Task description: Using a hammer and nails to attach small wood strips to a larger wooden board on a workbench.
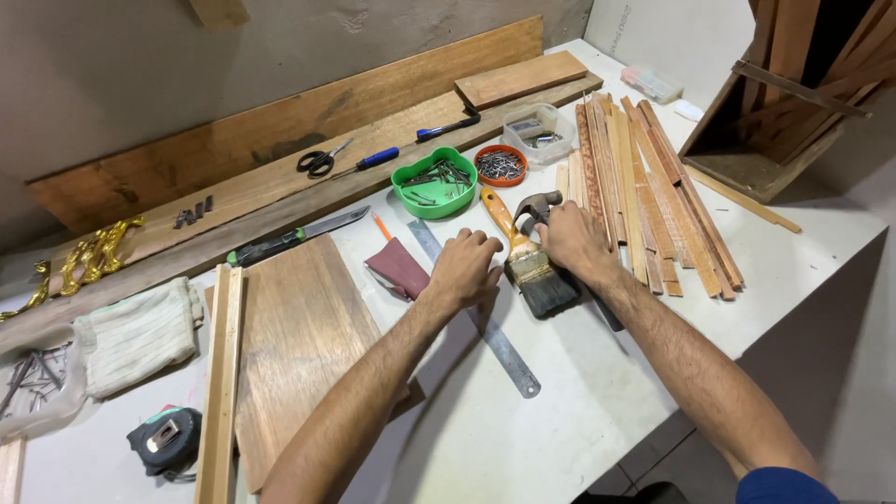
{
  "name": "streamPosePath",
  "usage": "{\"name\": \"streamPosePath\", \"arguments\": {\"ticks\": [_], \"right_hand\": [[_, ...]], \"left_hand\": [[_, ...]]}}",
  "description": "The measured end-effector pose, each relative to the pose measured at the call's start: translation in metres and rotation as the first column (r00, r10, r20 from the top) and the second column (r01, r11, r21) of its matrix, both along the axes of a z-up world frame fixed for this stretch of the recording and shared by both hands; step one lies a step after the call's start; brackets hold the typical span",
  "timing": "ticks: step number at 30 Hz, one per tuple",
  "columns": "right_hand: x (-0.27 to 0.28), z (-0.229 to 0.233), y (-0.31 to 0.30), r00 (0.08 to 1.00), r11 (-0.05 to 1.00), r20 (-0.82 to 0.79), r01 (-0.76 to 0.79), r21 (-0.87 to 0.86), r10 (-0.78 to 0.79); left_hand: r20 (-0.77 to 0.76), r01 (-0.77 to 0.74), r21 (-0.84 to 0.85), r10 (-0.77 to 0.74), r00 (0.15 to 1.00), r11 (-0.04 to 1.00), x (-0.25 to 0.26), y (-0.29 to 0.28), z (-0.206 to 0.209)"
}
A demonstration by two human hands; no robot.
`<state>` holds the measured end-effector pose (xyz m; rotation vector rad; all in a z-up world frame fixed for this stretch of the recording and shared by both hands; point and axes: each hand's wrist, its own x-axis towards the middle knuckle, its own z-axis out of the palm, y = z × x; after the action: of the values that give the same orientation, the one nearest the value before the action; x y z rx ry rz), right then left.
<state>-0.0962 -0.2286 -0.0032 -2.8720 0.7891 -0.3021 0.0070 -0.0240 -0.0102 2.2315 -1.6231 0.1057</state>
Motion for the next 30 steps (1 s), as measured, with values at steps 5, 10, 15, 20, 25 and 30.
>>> {"name": "streamPosePath", "arguments": {"ticks": [5,10,15,20,25,30], "right_hand": [[0.018,-0.008,-0.022,1.000,0.999,-0.019,-0.025,-0.028,0.024],[0.032,-0.014,-0.027,1.000,1.000,-0.024,-0.009,0.007,0.009],[0.047,-0.027,-0.031,0.999,1.000,0.023,0.025,-0.015,-0.024],[0.047,-0.038,-0.037,0.999,0.998,-0.003,0.041,-0.038,-0.041],[0.034,-0.032,-0.033,0.998,0.996,0.008,0.069,-0.057,-0.068],[0.031,-0.026,-0.033,0.997,0.997,-0.035,0.074,-0.020,-0.075]], "left_hand": [[-0.076,-0.004,-0.092,-0.003,0.997,0.996,0.009,-0.029,-0.006],[-0.182,-0.006,-0.044,-0.002,0.983,0.999,0.019,-0.043,0.000],[-0.189,0.026,0.064,-0.013,0.982,0.998,0.021,-0.043,-0.004],[-0.183,0.034,0.081,-0.018,0.983,0.996,0.025,-0.041,-0.013],[-0.191,0.025,0.098,-0.006,0.982,0.995,0.010,-0.037,0.010],[-0.176,0.005,0.038,0.001,0.984,0.999,0.010,-0.040,-0.006]]}}
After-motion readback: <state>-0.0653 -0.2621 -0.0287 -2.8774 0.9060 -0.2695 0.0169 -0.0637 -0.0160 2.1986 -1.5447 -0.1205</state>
